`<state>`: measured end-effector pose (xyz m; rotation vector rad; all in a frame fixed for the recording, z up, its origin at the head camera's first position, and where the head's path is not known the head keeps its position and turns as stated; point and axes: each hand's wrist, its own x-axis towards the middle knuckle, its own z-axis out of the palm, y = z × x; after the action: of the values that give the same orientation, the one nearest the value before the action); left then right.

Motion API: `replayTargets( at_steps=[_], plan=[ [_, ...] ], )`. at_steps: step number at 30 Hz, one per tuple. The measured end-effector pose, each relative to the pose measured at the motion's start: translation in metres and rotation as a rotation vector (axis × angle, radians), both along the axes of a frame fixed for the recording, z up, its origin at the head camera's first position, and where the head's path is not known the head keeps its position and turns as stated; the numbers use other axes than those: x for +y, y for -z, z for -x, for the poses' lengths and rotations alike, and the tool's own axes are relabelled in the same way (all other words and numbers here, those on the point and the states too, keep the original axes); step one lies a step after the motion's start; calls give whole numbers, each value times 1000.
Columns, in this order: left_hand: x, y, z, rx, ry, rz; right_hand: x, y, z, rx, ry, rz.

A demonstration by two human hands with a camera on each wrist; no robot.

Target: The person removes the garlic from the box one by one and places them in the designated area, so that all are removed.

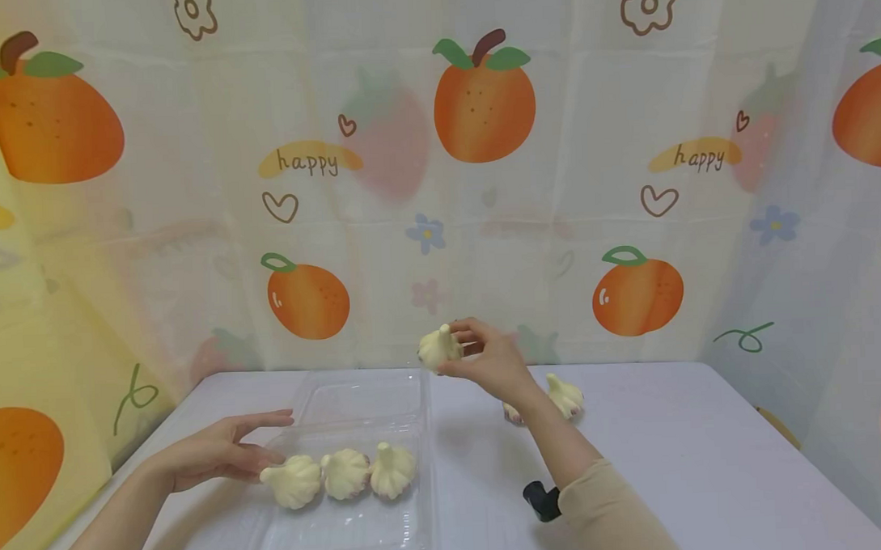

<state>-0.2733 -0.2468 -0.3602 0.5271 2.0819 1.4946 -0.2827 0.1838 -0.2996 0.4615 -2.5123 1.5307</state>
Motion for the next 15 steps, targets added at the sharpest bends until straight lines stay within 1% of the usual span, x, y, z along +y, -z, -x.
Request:
replayTargets(
  at_steps=[3,8,15],
  plan=[
    [0,0,0,-2,-3,-2,15,0,3,-15,51,4],
    [0,1,1,-4,-1,-3,41,3,7,-24,130,-32],
    [-1,2,2,-3,-3,1,76,9,9,26,214,-88]
  ],
)
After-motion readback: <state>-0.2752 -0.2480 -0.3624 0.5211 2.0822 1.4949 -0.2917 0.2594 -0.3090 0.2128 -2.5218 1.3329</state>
